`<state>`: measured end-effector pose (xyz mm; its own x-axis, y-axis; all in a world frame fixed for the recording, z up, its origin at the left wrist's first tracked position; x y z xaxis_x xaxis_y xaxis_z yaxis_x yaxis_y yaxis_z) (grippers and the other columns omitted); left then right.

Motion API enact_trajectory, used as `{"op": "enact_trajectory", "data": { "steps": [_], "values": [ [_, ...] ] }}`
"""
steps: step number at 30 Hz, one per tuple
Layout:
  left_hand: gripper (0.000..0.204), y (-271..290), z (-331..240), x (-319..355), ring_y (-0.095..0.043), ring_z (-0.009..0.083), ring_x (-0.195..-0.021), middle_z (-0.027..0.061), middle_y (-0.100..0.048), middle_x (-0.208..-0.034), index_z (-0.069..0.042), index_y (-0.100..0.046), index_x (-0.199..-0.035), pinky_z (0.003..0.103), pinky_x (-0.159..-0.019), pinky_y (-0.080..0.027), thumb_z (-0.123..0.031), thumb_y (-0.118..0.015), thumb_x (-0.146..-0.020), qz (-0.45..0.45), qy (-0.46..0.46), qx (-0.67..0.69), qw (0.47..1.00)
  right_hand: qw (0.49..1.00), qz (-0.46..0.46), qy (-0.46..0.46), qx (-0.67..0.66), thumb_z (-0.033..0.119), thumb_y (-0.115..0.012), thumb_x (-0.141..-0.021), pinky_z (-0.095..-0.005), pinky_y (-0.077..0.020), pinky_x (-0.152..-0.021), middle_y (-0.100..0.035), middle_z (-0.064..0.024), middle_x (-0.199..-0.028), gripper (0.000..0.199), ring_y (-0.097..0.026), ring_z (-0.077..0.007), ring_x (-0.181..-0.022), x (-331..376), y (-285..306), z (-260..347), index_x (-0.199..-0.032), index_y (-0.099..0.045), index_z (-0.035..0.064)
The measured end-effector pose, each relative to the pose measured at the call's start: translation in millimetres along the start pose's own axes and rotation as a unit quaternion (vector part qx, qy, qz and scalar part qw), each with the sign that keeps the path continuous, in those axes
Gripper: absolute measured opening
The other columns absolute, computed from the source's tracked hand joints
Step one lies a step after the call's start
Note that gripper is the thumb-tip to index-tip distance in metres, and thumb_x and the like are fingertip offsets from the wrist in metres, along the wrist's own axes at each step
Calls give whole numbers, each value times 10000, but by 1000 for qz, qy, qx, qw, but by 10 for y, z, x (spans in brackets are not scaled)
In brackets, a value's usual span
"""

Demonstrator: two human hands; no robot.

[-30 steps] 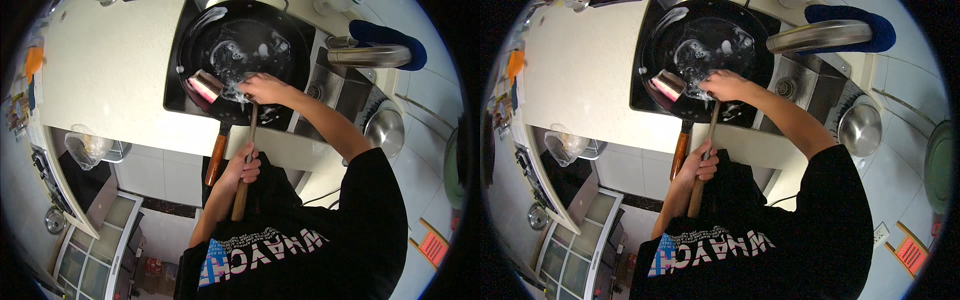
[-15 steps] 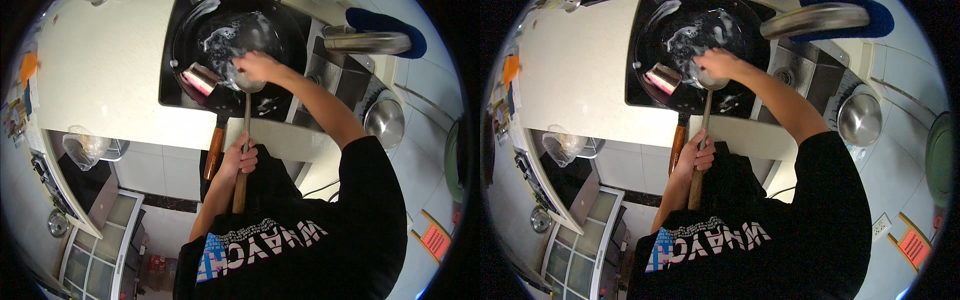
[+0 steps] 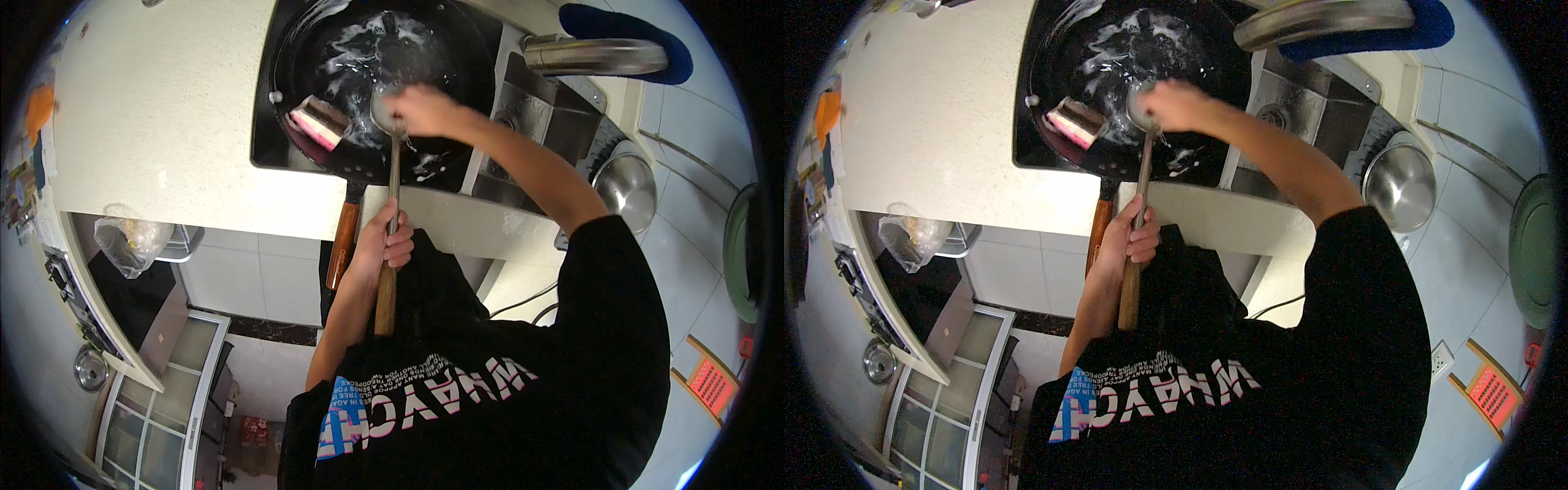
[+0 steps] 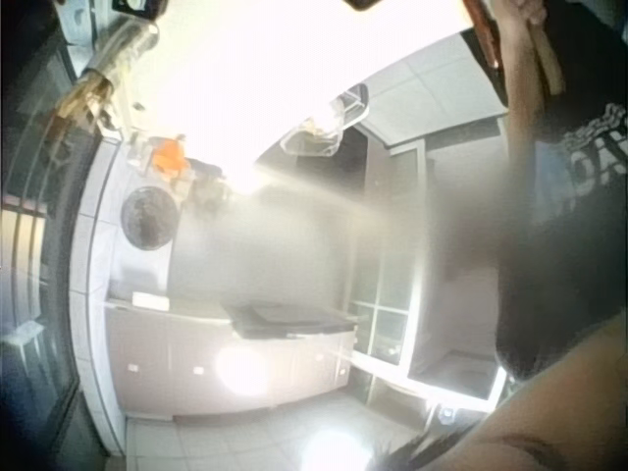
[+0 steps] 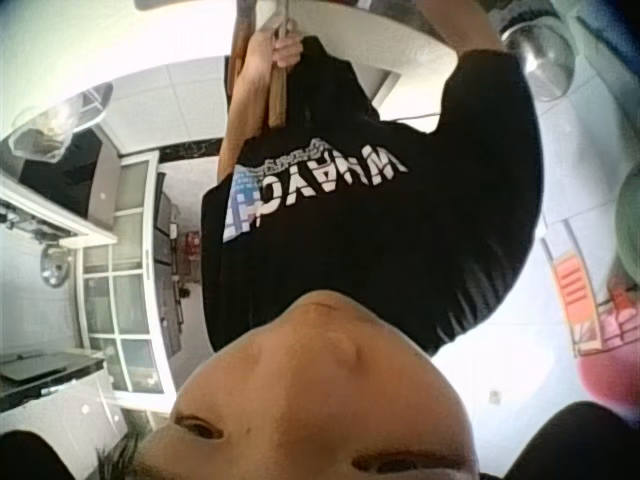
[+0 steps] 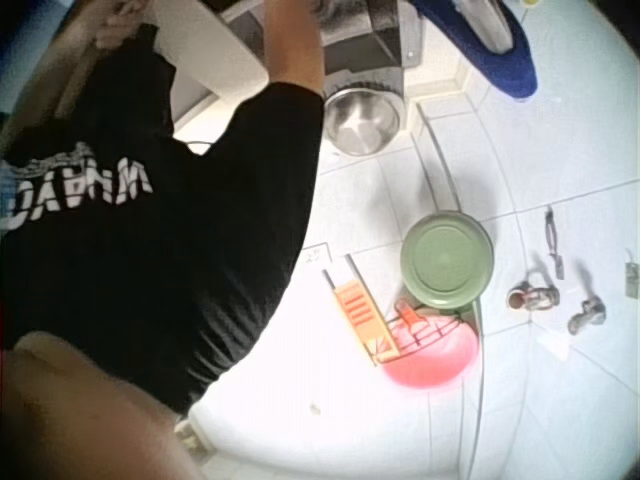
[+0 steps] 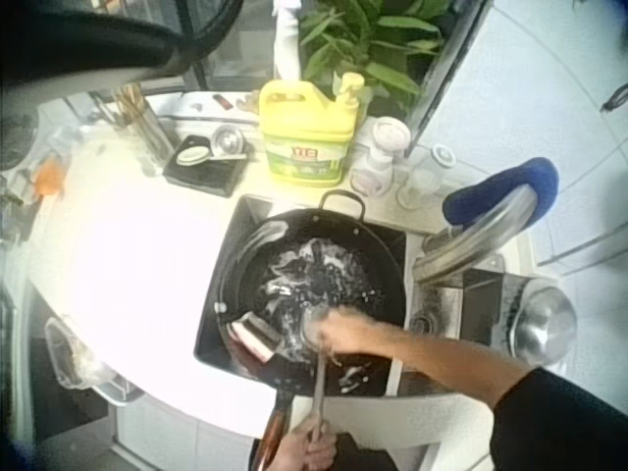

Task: The person washes a wok and a ladle in the kitchen sink. They use a blue cloth, a pink sponge, and a yellow scouring pad to scrub the utensils under running water.

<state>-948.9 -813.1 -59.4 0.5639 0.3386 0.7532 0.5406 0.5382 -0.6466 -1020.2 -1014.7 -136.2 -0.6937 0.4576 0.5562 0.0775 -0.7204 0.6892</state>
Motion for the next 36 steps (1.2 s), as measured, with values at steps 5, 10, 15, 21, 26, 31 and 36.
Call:
{"op": "enact_trajectory", "data": {
  "steps": [5,10,15,21,26,31,36],
  "values": [
    [392,-4,-26,-36,-234,52,-352,-59,-309,-521,-140,-457,-779,214,-314,-202,-499,-452,-937,-4,0,-9,1000,996,2,63,61,119,-614,-786,-450,-529,-716,-642,-186,-842,243,-652,-355,-811,-6,-18,168,-1022,-576,79],
    [382,-74,-151,-150,-236,55,-341,-55,-319,-513,-127,-476,-784,219,-296,-203,-468,-445,-950,11,9,36,999,985,-163,26,43,57,-600,-760,-453,-533,-671,-644,-173,-807,270,-652,-374,-760,-115,264,-149,-1027,-565,77],
    [381,-26,-180,-106,-225,57,-338,-53,-312,-507,-135,-480,-776,216,-298,-193,-466,-430,-956,-21,9,10,1000,996,-64,59,36,87,-616,-754,-464,-443,-897,-598,-184,-1010,318,-563,-381,-1012,-23,82,106,-1067,-563,90],
    [367,-91,-217,-149,-226,58,-339,-54,-310,-509,-127,-467,-791,218,-297,-199,-457,-456,-949,7,0,36,999,989,-125,-40,68,161,-571,-812,-444,-491,-815,-616,-168,-966,279,-604,-357,-938,-271,401,-371,-1084,-550,103],
    [361,-81,-259,-146,-228,54,-344,-56,-315,-521,-123,-466,-801,213,-302,-197,-451,-456,-951,-13,-2,23,1000,998,-48,27,41,124,-578,-785,-450,-514,-757,-641,-195,-909,264,-633,-363,-877,-117,198,2,-1041,-569,59],
    [370,-125,-265,-131,-230,48,-349,-60,-312,-522,-126,-456,-788,206,-314,-197,-460,-452,-950,-12,-3,28,1000,997,-71,-17,41,94,-572,-785,-430,-524,-749,-639,-210,-900,235,-636,-382,-873,-248,424,-130,-1015,-577,48],
    [387,-93,-285,-113,-232,47,-344,-62,-308,-516,-121,-457,-771,211,-304,-189,-460,-436,-956,-42,-6,-4,999,996,-28,48,64,140,-610,-769,-444,-503,-807,-636,-180,-923,267,-631,-369,-898,-257,268,20,-1022,-575,65]
  ]
}}
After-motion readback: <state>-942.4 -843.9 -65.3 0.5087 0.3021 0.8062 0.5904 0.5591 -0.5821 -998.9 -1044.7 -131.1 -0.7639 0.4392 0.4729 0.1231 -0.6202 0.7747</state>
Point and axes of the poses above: each hand's wrist, its own x-axis away from the middle knuckle, its own y-axis out of the back of the hand, z = x × y, the point moved 6 cm from there along -x, towards the middle knuckle
